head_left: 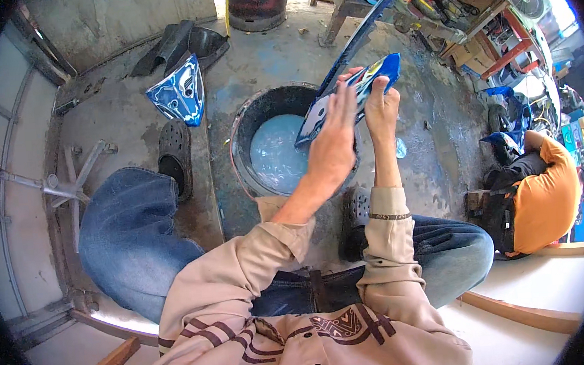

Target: The person is sanding a blue and white fairing with a sanding disk. They dip the fairing and the disk into a bucket of water while rubbing the surface.

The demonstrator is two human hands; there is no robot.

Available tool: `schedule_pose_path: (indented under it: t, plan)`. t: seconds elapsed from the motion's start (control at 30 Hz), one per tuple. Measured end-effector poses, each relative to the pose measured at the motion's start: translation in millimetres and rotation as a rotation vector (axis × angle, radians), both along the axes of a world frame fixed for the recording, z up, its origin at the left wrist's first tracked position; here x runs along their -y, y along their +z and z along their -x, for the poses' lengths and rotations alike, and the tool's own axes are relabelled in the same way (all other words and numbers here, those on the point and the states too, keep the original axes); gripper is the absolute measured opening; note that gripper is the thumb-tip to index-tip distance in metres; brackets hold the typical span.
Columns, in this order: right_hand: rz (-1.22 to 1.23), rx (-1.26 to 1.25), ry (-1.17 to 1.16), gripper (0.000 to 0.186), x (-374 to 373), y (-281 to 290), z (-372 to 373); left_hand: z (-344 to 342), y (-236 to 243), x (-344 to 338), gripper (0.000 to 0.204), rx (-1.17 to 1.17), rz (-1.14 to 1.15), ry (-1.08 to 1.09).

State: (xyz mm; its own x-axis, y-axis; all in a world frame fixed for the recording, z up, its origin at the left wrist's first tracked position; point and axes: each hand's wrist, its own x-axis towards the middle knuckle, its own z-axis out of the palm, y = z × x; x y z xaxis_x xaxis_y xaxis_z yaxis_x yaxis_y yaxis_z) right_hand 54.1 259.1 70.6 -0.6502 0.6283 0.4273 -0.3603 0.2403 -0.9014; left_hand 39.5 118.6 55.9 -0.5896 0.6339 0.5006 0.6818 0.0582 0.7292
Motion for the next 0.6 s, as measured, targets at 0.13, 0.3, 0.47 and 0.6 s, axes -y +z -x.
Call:
schedule_pose_path:
  t: [0.13, 0.3, 0.47, 0.6]
  plan:
    - [0.032, -0.013, 0.041, 0.084, -3, -2, -3, 2, -1, 1, 0.097, 0.016, -0.047, -0.068]
    - [0.035, -0.025, 0.028, 0.084, -5, 0, -10, 31, -104, 24, 0.098, 0.470, 0.395, -0.089]
    - [0.043, -0.017, 0.057, 0.080, -1, -2, -11, 40, -136, 27, 0.099, 0.652, 0.678, -0.008]
    - [0.083, -0.056, 0.089, 0.052, -3, -4, -13, 23, -113, 13, 0.097, 0.455, 0.406, 0.052]
